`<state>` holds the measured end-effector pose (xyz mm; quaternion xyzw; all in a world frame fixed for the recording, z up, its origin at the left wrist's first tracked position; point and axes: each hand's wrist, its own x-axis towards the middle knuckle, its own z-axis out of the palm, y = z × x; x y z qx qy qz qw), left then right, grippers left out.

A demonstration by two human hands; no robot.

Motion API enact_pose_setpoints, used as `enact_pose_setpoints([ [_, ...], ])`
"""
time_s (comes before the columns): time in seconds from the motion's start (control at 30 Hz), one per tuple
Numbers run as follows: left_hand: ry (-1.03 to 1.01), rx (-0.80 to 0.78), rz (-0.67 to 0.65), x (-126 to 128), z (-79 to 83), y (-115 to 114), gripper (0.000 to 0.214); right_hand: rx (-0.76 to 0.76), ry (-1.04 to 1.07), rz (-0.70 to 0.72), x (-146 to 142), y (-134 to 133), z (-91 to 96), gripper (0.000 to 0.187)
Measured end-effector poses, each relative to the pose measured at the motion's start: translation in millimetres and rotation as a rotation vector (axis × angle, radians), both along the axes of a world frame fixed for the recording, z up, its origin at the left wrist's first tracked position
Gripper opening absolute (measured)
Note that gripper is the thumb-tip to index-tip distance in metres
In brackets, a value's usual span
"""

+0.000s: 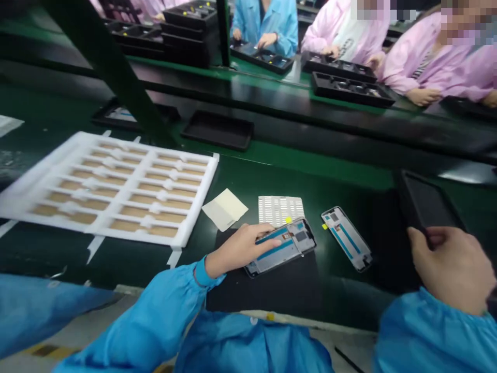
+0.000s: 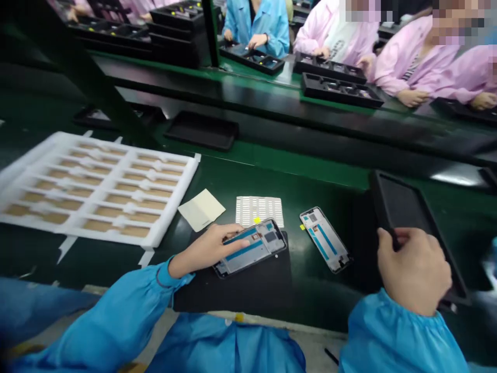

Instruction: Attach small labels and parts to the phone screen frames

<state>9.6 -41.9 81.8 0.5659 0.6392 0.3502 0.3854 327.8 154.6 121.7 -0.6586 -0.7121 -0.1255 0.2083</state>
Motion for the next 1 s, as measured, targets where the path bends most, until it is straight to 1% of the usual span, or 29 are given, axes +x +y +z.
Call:
enact_pose_setpoints([
  [0.03, 0.046, 0.006, -0.031, -2.0, -0.7, 0.2, 0.039, 0.041, 0.007, 0.064, -19.3, 0.7, 6.6, 0.017],
  [0.1, 0.109, 0.032, -0.06, -5.4, -5.1, 1.6, 0.04, 0.056, 0.02, 0.245, -67.5, 12.0, 14.8, 0.02],
  [0.17, 0.164, 0.08, -0.073, -8.3, -12.0, 4.3, 0.041, 0.033, 0.048, 0.385, -121.5, 36.6, 11.3, 0.023],
  [0.23, 0.202, 0.164, -0.096, -10.9, -19.2, 7.5, 0.04, -0.015, 0.068, 0.472, -172.0, 67.4, -3.7, 0.022],
  [0.27, 0.215, 0.213, -0.106, -12.0, -22.3, 8.9, 0.039, -0.029, 0.065, 0.51, -193.5, 81.8, -13.7, 0.021],
  [0.3, 0.226, 0.254, -0.115, -13.0, -25.1, 9.9, 0.037, -0.059, 0.07, 0.579, -211.8, 93.4, -24.1, 0.019],
  [0.37, 0.262, 0.29, -0.122, -14.1, -29.5, 10.5, 0.037, -0.119, 0.081, 0.716, -238.2, 104.5, -42.2, 0.016],
  [0.4, 0.289, 0.282, -0.12, -14.4, -31.3, 10.2, 0.038, -0.14, 0.086, 0.769, -246.4, 103.1, -48.7, 0.016],
  [0.47, 0.343, 0.244, -0.128, -14.4, -34.2, 8.8, 0.041, -0.149, 0.1, 0.836, -254.2, 88.0, -55.9, 0.015],
  [0.53, 0.382, 0.227, -0.144, -14.0, -36.8, 7.5, 0.042, -0.213, 0.142, 0.973, -253.6, 63.1, -57.1, 0.015],
  [0.6, 0.402, 0.238, -0.158, -13.8, -38.9, 7.1, 0.041, -0.37, 0.124, 1.168, -249.3, 37.4, -56.5, 0.015],
  [0.63, 0.406, 0.247, -0.158, -13.7, -39.6, 7.2, 0.04, -0.452, 0.086, 1.249, -246.9, 26.6, -56.7, 0.016],
  [0.67, 0.408, 0.254, -0.154, -13.7, -40.2, 7.5, 0.039, -0.514, 0.036, 1.3, -245.0, 17.9, -57.6, 0.016],
  [0.73, 0.408, 0.261, -0.144, -13.6, -40.8, 8.2, 0.038, -0.548, -0.064, 1.307, -242.5, 6.7, -60.4, 0.018],
  [0.83, 0.403, 0.263, -0.146, -13.3, -40.7, 9.1, 0.037, -0.517, -0.151, 1.283, -241.6, -0.9, -62.5, 0.018],
  [0.93, 0.392, 0.248, -0.156, -12.8, -39.1, 9.3, 0.038, -0.492, -0.236, 1.3, -242.0, -8.7, -58.4, 0.017],
  [1.0, 0.388, 0.227, -0.164, -12.6, -37.3, 9.4, 0.039, -0.487, -0.255, 1.307, -242.0, -15.6, -55.3, 0.02],
])
